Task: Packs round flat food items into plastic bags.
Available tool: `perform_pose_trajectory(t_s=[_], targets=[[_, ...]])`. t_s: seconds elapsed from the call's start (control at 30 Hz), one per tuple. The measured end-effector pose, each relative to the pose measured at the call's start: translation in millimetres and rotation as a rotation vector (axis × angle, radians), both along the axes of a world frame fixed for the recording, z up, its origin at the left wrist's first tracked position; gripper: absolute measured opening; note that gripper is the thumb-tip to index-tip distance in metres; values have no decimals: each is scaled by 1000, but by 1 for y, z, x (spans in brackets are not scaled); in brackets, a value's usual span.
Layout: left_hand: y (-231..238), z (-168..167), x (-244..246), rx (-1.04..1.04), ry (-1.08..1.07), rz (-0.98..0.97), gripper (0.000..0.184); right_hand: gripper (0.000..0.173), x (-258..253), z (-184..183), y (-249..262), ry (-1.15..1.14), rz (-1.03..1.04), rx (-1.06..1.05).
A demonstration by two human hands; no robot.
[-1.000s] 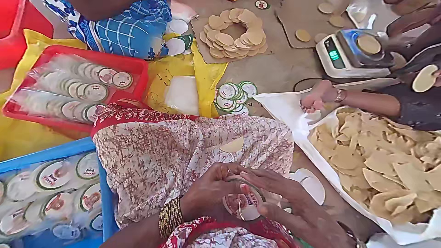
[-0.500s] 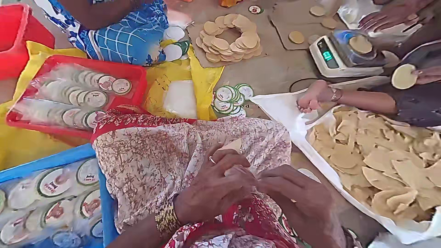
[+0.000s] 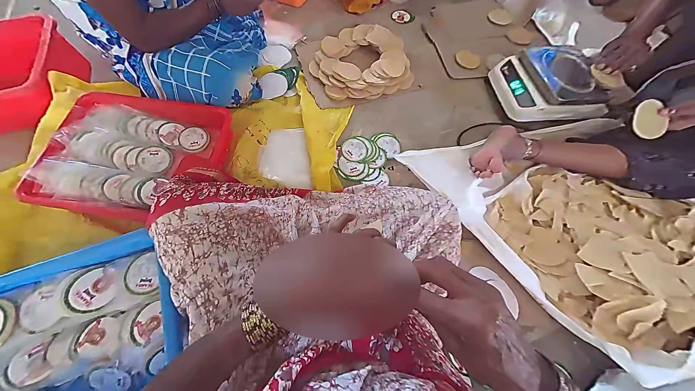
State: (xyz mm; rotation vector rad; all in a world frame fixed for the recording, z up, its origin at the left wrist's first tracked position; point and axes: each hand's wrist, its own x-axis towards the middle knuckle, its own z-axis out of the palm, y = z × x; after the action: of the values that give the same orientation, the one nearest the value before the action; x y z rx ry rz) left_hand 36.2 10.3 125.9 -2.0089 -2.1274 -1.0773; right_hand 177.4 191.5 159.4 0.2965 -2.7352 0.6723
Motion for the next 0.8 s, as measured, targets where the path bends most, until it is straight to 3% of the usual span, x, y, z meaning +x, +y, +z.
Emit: perform_pose_trajectory(t_s=[0.23,0.4,0.5,0.6,0.67,0.7,0.8], targets=[[-5,6,-19,-92,-12,-149,26,25,6,5,5,-37,-35,-1],[-22,11,-33,-205,54,-119,26,26,11,2,11,-63,-96,43],[-25,15,-30,-138,12,-113,26,24,6,-3,12,-62,-113,24],[-36,20,-26,-73,-89,-126,25,24,0,-15,24,-96,-94,-427],[-49,24,-26,-66,-78,-48,26,43,-12,-36,32,-137,-136,-707],[-57,25,-27,-66,-73,-1,27,53,-20,-50,34,-162,-180,-730],[-85,30,-30,-73,-63,139,28,49,-42,-92,28,-276,-233,-312]])
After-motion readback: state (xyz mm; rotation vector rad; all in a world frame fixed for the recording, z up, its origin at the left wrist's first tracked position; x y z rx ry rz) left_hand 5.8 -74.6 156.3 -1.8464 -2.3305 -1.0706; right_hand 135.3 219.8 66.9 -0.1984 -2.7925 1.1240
